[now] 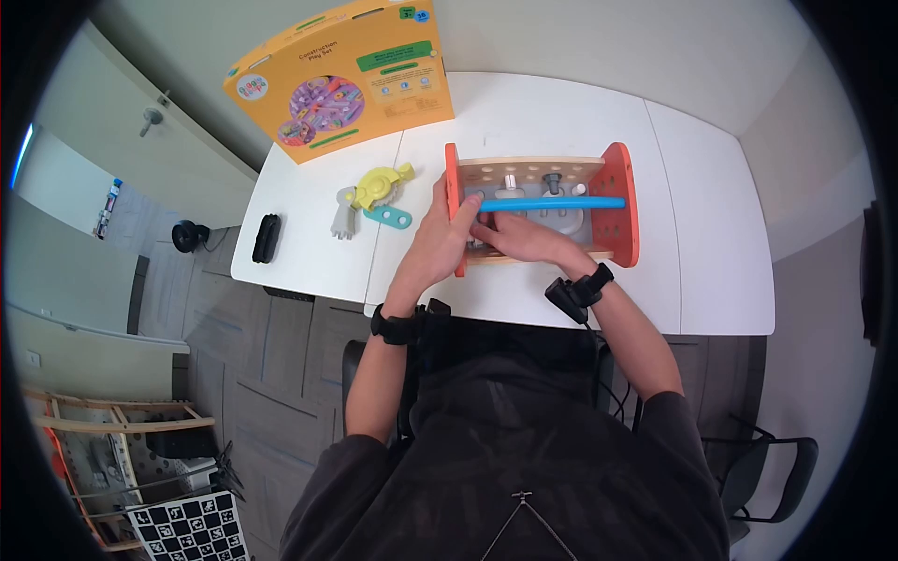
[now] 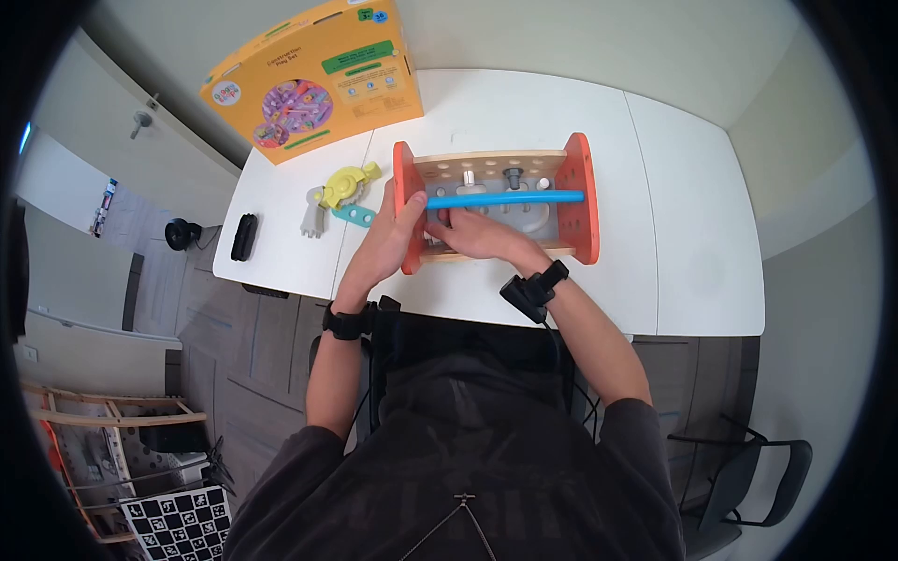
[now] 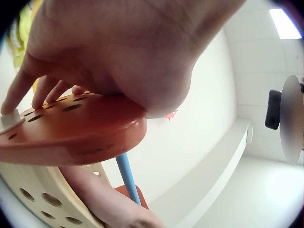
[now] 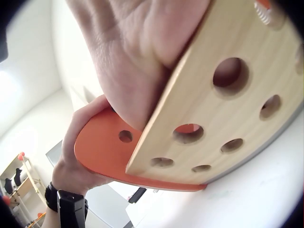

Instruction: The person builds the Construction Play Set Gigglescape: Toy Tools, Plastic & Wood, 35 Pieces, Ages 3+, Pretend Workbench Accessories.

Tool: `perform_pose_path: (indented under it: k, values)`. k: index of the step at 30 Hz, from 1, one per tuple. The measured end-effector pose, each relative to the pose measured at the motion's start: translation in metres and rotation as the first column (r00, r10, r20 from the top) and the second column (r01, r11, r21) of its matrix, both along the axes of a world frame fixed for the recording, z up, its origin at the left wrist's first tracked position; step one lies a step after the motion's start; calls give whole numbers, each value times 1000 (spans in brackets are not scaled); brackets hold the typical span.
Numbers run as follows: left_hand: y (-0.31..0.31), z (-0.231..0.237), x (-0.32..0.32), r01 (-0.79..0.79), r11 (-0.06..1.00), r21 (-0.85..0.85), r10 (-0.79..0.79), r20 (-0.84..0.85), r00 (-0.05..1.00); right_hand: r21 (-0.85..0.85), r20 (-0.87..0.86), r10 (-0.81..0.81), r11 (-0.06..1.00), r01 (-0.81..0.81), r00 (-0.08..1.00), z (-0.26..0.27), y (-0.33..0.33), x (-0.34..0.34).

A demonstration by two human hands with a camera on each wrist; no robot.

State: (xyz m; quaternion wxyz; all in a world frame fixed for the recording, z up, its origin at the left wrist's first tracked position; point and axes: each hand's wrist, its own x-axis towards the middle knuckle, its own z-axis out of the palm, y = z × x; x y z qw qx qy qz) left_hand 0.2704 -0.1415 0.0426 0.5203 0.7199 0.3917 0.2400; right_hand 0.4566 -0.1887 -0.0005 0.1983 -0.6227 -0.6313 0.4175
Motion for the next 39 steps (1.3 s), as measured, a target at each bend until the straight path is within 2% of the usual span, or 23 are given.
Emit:
perform_pose_path:
  k: [2, 5, 11, 14, 17, 20, 23, 26, 29, 35, 38, 39]
  values:
    - [-3, 7, 1, -5, 1000, 17, 5, 8, 1000, 23, 5, 36, 999, -36, 999, -3, 1, 2]
    - [0, 0, 1, -8, 999, 35, 8, 19, 1000, -43, 59, 50, 998, -47, 997, -4, 3, 3]
    - [-2, 7, 0, 14, 999, -36, -13, 25, 1000, 24, -19, 40, 999, -40, 999, -6, 2, 3]
    - [-1, -1, 0, -10, 997, 79, 7, 43, 999, 72, -5, 47, 996, -47, 999, -16, 3, 3]
    - [-2, 3, 1, -5, 1000, 15, 5, 28, 1000, -57, -32, 9, 998, -11, 999, -2, 2, 0]
    - [-3, 5, 0, -5, 1000, -1, 5, 32, 999, -69, 41, 59, 996, -56, 997, 16, -1, -2]
    - [0, -1, 0, -4, 1000, 22, 4, 20, 1000, 12, 26, 79, 997, -79, 997, -4, 1, 2]
    - [-5, 8, 0, 2, 999, -44, -1, 33, 999, 20, -54, 37, 999, -36, 998, -9, 2, 1]
    - [-3, 4, 0, 1, 1000, -6, -1, 41, 999, -97, -47, 13, 995, -17, 999, 12, 0, -4]
    - [1, -5, -1, -1, 999, 42, -1, 29, 1000, 28, -11, 89, 996, -89, 996, -10, 3, 1]
    - [-5, 9, -1, 12, 999, -53, -11, 27, 1000, -80, -30, 51, 995, -53, 998, 8, 1, -3]
    - [-4, 8, -1, 10, 999, -46, -8, 26, 1000, -63, -28, 49, 997, -50, 998, 8, 1, -2]
